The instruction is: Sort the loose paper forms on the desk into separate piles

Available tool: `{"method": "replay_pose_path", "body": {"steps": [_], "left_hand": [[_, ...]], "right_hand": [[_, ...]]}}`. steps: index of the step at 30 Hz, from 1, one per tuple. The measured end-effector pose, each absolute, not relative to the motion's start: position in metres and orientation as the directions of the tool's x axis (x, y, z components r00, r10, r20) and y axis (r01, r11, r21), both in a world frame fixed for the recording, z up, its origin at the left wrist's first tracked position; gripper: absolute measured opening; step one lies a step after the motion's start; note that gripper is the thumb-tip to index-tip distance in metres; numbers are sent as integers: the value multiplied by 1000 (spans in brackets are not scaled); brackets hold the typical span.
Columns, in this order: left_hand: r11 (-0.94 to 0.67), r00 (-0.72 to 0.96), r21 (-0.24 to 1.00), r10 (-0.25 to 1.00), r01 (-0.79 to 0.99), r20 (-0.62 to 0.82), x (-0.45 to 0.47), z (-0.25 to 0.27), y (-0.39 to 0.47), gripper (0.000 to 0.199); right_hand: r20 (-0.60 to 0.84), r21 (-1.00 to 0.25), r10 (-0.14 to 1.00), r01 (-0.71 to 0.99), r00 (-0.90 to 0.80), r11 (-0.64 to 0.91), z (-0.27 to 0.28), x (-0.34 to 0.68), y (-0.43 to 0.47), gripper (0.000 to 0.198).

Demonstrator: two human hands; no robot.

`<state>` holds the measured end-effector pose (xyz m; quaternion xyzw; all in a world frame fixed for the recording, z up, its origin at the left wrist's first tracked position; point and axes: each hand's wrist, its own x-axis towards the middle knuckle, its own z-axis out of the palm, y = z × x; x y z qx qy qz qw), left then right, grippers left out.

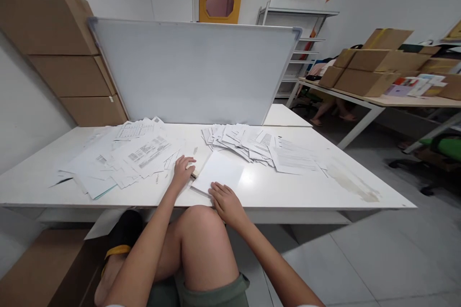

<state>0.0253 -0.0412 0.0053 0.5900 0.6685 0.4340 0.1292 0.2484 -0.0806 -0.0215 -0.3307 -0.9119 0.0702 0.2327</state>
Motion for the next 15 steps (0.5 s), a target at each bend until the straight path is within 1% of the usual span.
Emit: {"method": "replay_pose_path", "body": {"steps": [6, 12, 15], "left_hand": [[-71, -258, 702, 900, 709, 351, 25, 4, -41, 26], [-46, -256, 651, 897, 758, 361, 26, 6, -42, 24], [-79, -204, 611, 903, 788, 379, 23, 9, -41, 23]], "right_hand": [[278, -300, 621, 548, -733, 781, -19, 251, -79, 42], [204, -409, 621, 511, -757, 756, -5, 250, -80, 46], [165, -441, 627, 512, -761, 737, 5, 242, -80, 48]]}}
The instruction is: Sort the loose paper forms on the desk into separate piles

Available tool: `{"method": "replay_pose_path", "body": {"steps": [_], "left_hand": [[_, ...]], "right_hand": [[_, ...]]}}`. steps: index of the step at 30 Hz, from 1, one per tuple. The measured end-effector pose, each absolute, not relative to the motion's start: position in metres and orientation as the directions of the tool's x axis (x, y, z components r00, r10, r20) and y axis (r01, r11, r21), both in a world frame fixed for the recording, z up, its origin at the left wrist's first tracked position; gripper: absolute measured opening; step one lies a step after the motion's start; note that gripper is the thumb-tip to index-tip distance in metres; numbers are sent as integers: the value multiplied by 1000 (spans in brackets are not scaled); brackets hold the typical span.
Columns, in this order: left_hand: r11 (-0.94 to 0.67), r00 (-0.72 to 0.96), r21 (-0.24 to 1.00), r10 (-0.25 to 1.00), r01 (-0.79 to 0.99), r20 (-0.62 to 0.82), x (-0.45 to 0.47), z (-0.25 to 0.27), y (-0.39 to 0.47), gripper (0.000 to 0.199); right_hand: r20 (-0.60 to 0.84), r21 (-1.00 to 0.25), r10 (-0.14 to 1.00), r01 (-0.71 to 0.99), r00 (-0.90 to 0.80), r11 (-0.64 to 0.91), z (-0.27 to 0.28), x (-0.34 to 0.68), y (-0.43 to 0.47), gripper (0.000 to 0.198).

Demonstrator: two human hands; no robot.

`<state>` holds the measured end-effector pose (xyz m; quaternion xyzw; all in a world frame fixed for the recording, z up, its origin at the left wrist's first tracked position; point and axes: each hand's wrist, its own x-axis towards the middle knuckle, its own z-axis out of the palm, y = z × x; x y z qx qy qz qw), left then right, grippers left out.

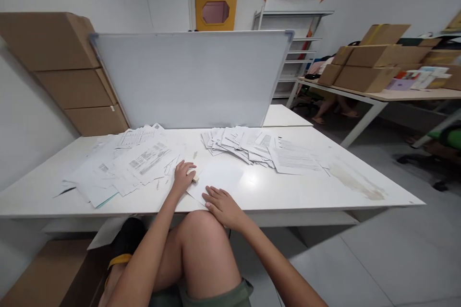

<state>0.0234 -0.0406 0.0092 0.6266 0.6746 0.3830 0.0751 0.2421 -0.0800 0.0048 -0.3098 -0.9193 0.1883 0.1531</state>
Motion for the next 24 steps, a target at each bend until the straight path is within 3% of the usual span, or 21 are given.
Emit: {"method": "replay_pose_path", "body": {"steps": [2, 4, 8, 12, 15, 18, 20, 24], "left_hand": [[-122, -155, 567, 896, 815, 416, 21, 10, -38, 21], [-113, -210, 534, 836, 838, 507, 17, 7, -31, 21], [-191, -179, 490, 771, 851, 611, 13, -1, -15, 25], [-276, -183, 520, 721, 808, 668, 10, 2, -19, 33], [-246, -406, 663, 626, 707, 666, 6, 9, -28, 36], [-182, -613, 780, 522, 599, 593, 4, 11, -34, 34], [-173, -630, 790, 514, 589, 582, 2, 10, -35, 34], [-208, -594, 792, 560, 574, 578, -2, 3, -32, 31]], "right_hand": [[186, -447, 631, 507, -753, 737, 10, 237, -80, 47], [249, -458, 645, 499, -722, 735, 13, 235, -79, 44], [387, -487, 728, 545, -566, 683, 21, 226, -65, 39], [482, -437, 717, 571, -504, 695, 46, 194, -33, 35], [454, -380, 669, 551, -588, 743, 59, 154, -3, 36], [344, -320, 516, 419, -784, 850, 53, 124, 16, 34], [285, -341, 452, 351, -845, 872, 44, 115, 21, 37], [247, -424, 486, 357, -839, 832, 38, 119, 23, 36]]}}
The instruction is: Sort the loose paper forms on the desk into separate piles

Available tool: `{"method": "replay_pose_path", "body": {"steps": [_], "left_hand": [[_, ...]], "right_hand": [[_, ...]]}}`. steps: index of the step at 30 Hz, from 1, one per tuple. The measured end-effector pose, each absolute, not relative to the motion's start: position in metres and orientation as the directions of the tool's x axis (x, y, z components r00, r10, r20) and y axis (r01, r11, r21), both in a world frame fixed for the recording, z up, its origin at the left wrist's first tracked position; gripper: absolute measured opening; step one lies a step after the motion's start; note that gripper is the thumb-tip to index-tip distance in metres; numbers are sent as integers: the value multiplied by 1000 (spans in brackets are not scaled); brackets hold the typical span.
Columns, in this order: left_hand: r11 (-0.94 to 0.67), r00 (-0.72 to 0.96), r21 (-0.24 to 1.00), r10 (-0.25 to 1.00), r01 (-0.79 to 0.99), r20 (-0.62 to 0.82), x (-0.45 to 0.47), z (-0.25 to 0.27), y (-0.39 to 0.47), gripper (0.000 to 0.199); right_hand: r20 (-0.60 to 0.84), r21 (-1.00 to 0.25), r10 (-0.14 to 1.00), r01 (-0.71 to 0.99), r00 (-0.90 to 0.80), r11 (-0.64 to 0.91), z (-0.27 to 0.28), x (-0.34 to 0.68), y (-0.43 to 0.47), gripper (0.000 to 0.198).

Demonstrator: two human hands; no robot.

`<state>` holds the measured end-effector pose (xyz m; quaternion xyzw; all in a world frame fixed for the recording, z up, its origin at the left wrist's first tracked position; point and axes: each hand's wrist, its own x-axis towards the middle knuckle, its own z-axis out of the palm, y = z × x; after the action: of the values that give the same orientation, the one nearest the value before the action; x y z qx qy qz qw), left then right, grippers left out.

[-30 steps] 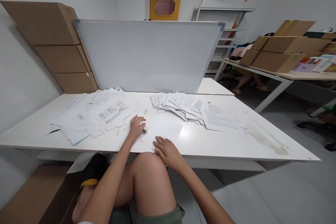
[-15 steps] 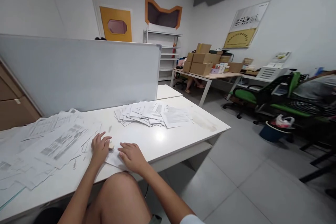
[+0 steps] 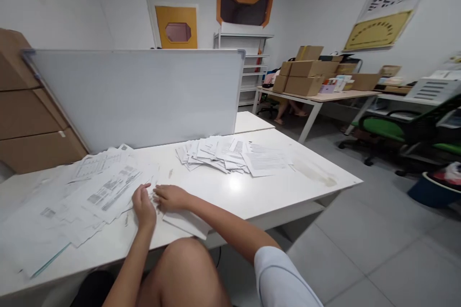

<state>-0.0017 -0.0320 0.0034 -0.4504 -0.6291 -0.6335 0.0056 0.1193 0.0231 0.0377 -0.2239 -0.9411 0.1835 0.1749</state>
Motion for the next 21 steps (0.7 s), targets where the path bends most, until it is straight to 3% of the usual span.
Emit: {"method": "replay_pose_path", "body": {"steps": [4, 9, 12, 15, 18, 21], "left_hand": [[-190, -696, 800, 408, 569, 591, 0, 4, -29, 32], [-337, -381, 541, 437, 771, 815, 15, 21, -38, 28], [-317, -364, 519, 436, 794, 823, 26, 22, -47, 30], [-284, -365, 546, 498, 788, 787, 37, 24, -50, 33], [-342, -208, 485, 602, 805, 771, 40, 36, -44, 32], [-317, -217, 503, 631, 804, 744, 40, 46, -38, 32]], "right_hand": [[132, -370, 431, 359, -893, 857, 55, 123, 27, 19], [216, -323, 272, 195, -938, 926, 64, 109, 37, 13], [163, -281, 176, 126, -971, 951, 52, 104, 33, 15], [125, -243, 195, 160, -973, 957, 47, 111, 24, 19], [188, -242, 275, 227, -943, 943, 58, 117, 22, 24], [239, -240, 312, 255, -919, 937, 65, 120, 22, 28]]}}
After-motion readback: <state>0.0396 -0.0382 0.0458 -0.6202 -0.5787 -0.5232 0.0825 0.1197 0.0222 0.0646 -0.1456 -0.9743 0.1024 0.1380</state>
